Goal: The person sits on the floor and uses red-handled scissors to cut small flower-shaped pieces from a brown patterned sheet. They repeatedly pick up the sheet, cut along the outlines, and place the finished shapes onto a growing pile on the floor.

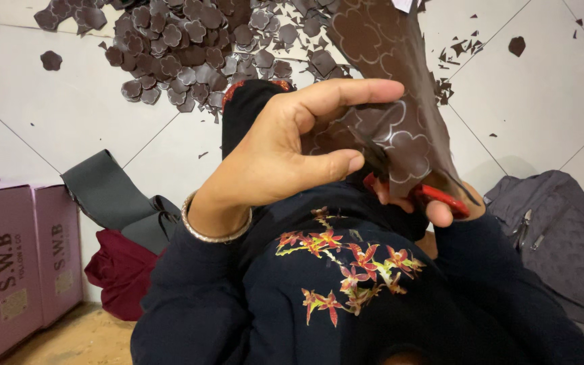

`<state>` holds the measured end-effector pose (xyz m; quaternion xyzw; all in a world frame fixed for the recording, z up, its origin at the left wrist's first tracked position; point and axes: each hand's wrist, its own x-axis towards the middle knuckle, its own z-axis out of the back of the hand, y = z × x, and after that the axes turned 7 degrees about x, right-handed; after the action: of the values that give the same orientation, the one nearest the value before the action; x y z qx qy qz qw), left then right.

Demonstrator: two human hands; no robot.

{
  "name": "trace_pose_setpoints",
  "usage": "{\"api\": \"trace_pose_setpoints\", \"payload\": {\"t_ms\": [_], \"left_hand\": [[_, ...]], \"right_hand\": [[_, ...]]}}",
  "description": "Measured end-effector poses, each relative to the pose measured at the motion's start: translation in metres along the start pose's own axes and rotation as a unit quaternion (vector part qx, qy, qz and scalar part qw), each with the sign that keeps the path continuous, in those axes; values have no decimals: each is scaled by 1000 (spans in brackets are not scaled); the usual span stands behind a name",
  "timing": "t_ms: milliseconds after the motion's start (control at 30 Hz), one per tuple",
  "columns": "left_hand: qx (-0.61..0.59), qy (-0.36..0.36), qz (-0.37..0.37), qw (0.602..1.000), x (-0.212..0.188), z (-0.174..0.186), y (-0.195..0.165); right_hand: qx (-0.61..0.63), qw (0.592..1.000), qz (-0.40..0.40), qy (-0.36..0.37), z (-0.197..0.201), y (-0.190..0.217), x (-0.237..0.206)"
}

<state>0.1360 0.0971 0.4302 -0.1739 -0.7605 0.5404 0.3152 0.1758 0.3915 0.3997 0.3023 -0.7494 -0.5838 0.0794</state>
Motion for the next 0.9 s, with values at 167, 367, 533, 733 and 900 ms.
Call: {"api": "trace_pose_setpoints", "payload": {"t_ms": [167, 367, 533, 733, 900], "left_hand": [[13, -3, -13, 1000, 0, 0, 1], [-21, -12, -6, 1000, 0, -4, 2], [-43, -40, -2, 998, 0, -10, 3], [-28, -64, -6, 998, 1, -15, 6], [-28, -71, 3, 997, 0, -16, 7]], "right_hand": [[33, 999, -28, -10, 10, -9, -7], [14, 1000, 3, -4, 6, -5, -8], [-2, 988, -117, -98, -10, 5, -13], [-31, 994, -102, 0, 2, 0, -8], [-90, 944, -285, -142, 11, -12, 0]]}}
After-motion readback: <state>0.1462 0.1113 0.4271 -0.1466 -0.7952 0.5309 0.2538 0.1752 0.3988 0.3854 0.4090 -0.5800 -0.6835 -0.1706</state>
